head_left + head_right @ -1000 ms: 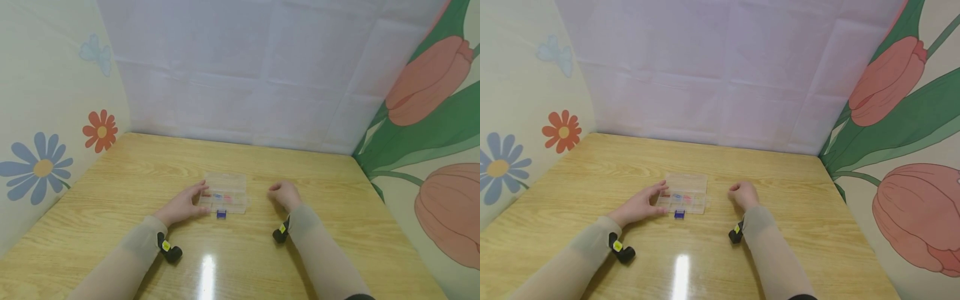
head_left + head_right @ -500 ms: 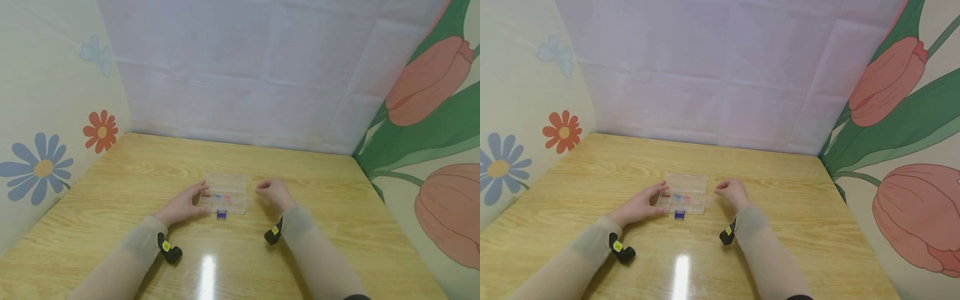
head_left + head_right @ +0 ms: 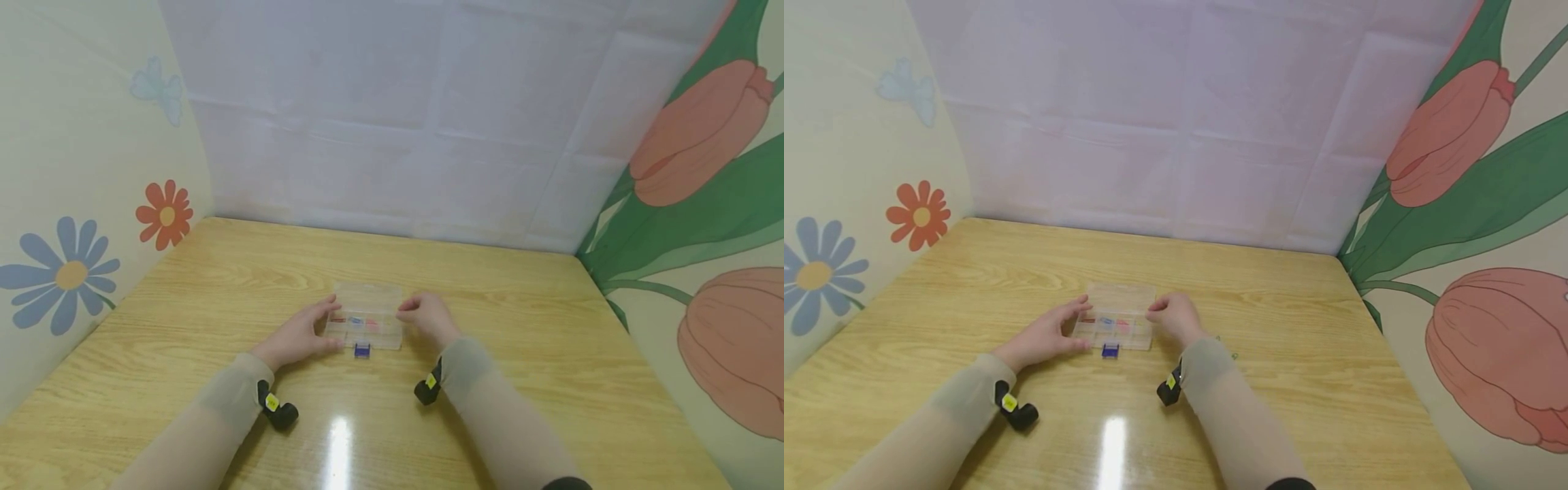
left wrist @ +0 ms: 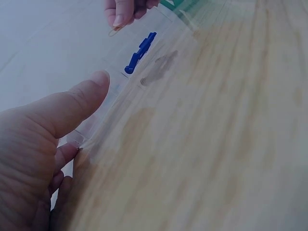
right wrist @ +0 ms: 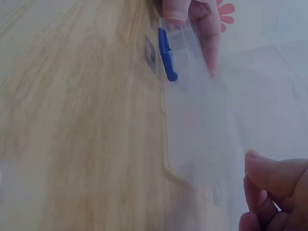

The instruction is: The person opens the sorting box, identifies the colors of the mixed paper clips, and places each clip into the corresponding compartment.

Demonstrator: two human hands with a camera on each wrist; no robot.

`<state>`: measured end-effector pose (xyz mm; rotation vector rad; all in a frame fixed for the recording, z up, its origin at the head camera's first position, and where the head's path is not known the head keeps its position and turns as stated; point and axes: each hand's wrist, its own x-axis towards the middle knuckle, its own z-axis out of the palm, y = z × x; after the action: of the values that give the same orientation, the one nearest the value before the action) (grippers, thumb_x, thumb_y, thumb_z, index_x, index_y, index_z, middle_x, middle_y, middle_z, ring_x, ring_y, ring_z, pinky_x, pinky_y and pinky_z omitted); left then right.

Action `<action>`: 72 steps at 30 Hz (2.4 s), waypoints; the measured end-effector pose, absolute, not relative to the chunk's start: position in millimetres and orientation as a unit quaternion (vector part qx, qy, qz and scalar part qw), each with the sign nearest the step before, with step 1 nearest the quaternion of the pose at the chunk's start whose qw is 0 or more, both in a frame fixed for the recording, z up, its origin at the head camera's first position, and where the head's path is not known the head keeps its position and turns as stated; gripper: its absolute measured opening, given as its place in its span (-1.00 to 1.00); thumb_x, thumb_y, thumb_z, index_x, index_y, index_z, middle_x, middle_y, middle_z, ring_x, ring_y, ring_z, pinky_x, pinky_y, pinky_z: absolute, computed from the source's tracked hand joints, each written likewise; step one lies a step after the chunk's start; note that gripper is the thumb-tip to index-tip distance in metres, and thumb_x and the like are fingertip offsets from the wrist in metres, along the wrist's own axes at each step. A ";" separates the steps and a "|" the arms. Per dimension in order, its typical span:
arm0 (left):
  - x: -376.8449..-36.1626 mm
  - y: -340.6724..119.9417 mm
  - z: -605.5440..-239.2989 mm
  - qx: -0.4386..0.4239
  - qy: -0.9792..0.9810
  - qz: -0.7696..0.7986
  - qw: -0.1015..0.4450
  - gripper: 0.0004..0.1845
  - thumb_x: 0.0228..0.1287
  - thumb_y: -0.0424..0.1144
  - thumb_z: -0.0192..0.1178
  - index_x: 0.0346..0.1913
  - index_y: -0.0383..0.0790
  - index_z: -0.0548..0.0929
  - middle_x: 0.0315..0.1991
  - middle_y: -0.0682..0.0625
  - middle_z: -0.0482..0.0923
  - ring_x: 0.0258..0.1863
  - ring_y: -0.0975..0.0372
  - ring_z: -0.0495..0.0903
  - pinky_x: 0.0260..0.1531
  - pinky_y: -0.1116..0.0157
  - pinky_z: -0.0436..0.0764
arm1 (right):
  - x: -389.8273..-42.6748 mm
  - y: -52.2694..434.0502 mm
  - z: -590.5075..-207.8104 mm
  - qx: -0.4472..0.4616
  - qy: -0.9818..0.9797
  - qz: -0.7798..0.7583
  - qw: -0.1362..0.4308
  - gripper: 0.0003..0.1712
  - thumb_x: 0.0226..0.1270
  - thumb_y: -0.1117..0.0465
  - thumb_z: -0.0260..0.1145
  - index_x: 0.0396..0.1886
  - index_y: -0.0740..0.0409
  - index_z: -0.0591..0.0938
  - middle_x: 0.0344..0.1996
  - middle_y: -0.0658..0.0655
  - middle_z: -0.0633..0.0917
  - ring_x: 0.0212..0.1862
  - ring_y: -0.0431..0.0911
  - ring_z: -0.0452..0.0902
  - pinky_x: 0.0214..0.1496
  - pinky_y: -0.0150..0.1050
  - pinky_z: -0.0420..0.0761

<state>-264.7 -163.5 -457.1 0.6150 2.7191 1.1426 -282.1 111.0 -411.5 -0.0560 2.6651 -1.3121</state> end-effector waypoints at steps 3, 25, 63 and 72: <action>-264.7 -163.0 -457.1 0.204 0.900 0.380 0.065 -0.09 0.07 0.15 0.38 0.43 -0.15 0.27 0.53 -0.02 -0.07 0.46 -0.11 -0.04 0.36 -0.18 -0.02 | -280.3 106.7 -411.4 -0.016 0.894 -0.440 0.088 -0.86 0.20 0.22 0.40 -0.27 0.16 0.67 -0.27 0.07 0.66 -0.18 -0.04 0.53 -0.03 -0.12 0.54; -265.7 -163.6 -458.4 0.211 0.899 0.379 0.059 -0.07 0.06 0.17 0.38 0.43 -0.17 0.28 0.53 -0.05 -0.07 0.46 -0.10 -0.04 0.37 -0.17 -0.01 | -275.9 99.7 -412.4 -0.012 0.903 -0.417 0.101 -0.89 0.22 0.19 0.39 -0.28 0.08 0.66 -0.28 0.01 0.65 -0.17 -0.06 0.52 -0.03 -0.11 0.54; -266.4 -164.2 -459.2 0.206 0.905 0.369 0.059 -0.06 0.06 0.19 0.36 0.44 -0.15 0.25 0.53 -0.05 -0.08 0.46 -0.10 -0.04 0.37 -0.16 -0.01 | -265.8 154.5 -414.1 0.023 0.894 -0.442 0.074 -0.79 0.26 0.15 0.36 -0.15 0.12 0.65 -0.16 0.05 0.67 -0.05 -0.02 0.51 0.01 -0.06 0.51; -266.3 -164.0 -460.1 0.209 0.904 0.369 0.060 -0.07 0.07 0.17 0.36 0.44 -0.17 0.25 0.53 -0.07 -0.08 0.46 -0.11 -0.04 0.37 -0.16 0.00 | -261.0 179.9 -417.3 0.042 0.893 -0.445 0.062 -0.76 0.26 0.15 0.36 -0.12 0.14 0.64 -0.13 0.09 0.66 -0.04 0.01 0.51 0.00 -0.06 0.52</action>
<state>-266.3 -164.0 -460.1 0.6335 2.7365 1.1162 -261.0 179.9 -417.3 0.1271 2.6991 -1.3449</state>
